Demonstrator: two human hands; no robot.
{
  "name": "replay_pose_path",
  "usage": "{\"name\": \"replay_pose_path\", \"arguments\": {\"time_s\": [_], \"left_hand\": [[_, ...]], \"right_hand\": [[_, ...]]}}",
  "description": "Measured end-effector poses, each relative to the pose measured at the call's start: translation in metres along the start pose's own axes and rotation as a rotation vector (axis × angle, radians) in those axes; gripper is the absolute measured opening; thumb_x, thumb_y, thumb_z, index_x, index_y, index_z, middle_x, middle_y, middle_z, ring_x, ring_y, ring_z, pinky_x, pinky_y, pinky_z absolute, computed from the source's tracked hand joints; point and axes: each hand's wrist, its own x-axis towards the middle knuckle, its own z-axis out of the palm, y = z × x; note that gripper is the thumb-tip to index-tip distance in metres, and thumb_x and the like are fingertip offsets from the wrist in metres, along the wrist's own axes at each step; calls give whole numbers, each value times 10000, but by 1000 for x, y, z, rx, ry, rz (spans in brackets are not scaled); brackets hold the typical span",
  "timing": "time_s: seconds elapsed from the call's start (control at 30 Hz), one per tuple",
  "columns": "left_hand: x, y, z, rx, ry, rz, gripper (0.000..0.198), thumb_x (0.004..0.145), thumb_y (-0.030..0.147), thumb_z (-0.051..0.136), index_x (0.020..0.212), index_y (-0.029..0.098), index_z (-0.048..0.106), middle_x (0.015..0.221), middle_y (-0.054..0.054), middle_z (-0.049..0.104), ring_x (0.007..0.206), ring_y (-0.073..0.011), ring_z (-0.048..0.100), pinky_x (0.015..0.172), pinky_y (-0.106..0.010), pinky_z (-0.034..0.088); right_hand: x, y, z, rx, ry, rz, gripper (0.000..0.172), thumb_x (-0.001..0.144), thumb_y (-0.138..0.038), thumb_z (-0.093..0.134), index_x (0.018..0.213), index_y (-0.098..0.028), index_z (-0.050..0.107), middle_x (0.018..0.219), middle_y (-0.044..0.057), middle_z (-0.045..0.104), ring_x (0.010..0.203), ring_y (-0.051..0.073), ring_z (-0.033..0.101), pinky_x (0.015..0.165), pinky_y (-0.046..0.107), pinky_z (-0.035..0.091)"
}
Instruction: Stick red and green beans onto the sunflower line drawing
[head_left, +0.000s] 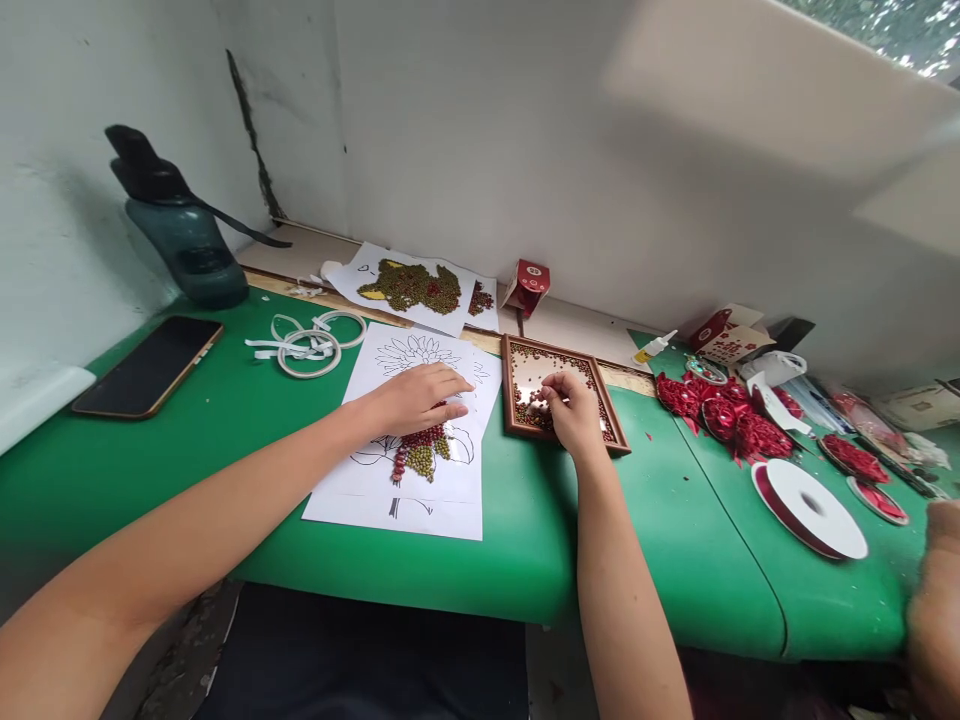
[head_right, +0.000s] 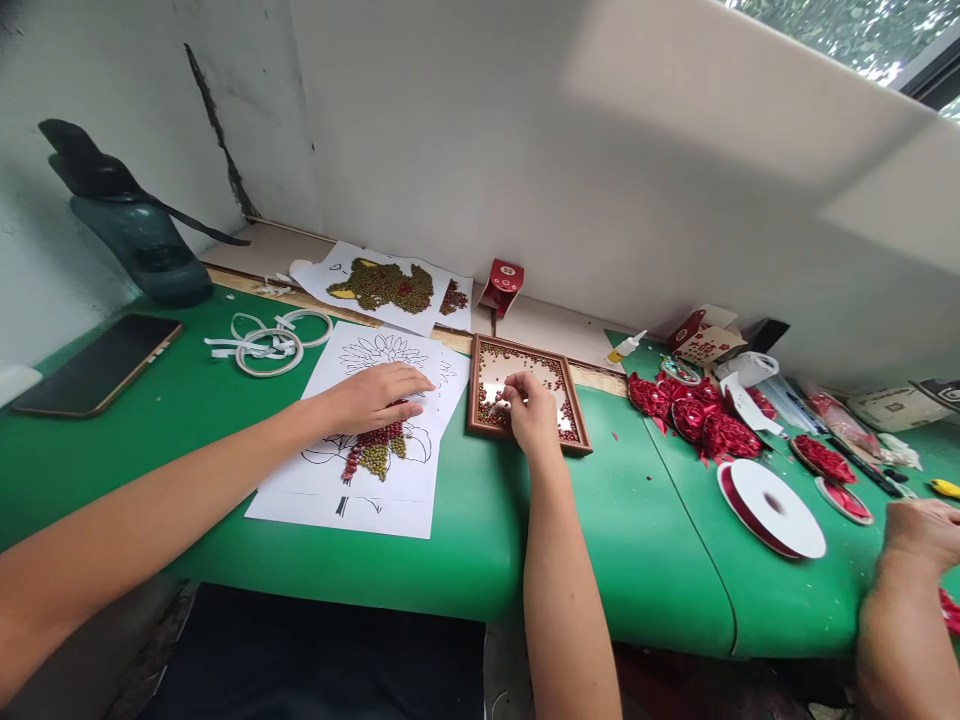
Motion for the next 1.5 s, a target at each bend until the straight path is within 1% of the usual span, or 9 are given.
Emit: {"name": "replay_pose_path", "arguments": {"time_s": [0.33,0.57,0.67,0.87,0.97,1.07,1.2,1.37,1.5], "left_hand": [[0,-3,6,14,19,40,452,1111,504,383,1378,218,609,1377,-92,667,1295,-268,577,1071,-423,446],[-1,-2,4,27,42,31,430,1109,482,411,1366,209,621,1371,-92,671,1290,-270,580,1083,-438,448],[-1,-4,5,20,63,41,422,1105,477,425,1363,213,629,1365,-96,675,1284,-276,584,1072,-447,456],[-1,-6,7,23,83,48,402,1100,472,442,1349,229,644,1350,-90,684,1273,-270,592,1057,-440,462],[-1,-6,7,29,69,46,410,1102,471,438,1357,220,637,1358,-91,679,1286,-272,582,1067,-442,453],[-1,-5,7,32,59,44,417,1104,471,432,1355,210,638,1361,-94,678,1294,-274,576,1075,-443,445],[0,-5,6,31,61,44,415,1103,472,430,1347,216,646,1359,-94,681,1295,-274,575,1069,-442,447],[0,-5,6,30,55,43,420,1101,473,430,1334,211,660,1349,-103,684,1278,-283,581,1063,-461,456],[-1,-4,6,24,62,51,415,1098,472,431,1321,219,673,1332,-102,692,1266,-286,588,1052,-464,464]], "right_hand": [[1,-3,-5,17,201,-72,190,837,-381,654,884,-206,714,931,78,753,808,222,655,718,346,490],[0,-8,-6,105,211,-72,223,847,-416,691,879,-209,767,912,71,760,809,221,658,765,369,521],[1,-9,-6,246,228,-25,228,826,-431,722,872,-215,776,917,67,768,841,212,667,779,353,528],[1,-11,-10,685,180,209,271,710,-411,833,911,-236,783,982,61,783,751,134,632,675,260,514],[2,-10,-12,756,196,237,288,659,-380,865,897,-240,782,999,59,787,751,129,638,683,260,524],[4,-4,-11,630,278,186,288,640,-344,850,896,-229,781,995,68,791,803,165,670,721,297,538],[5,4,-11,252,317,66,256,705,-306,709,921,-200,796,983,95,789,875,234,698,787,371,542],[-1,5,-13,-166,91,91,214,715,-325,672,859,-219,790,880,77,779,820,262,683,761,387,506],[-4,3,-10,-269,-38,64,165,740,-319,663,846,-233,755,875,63,775,811,249,671,746,361,476]]}}
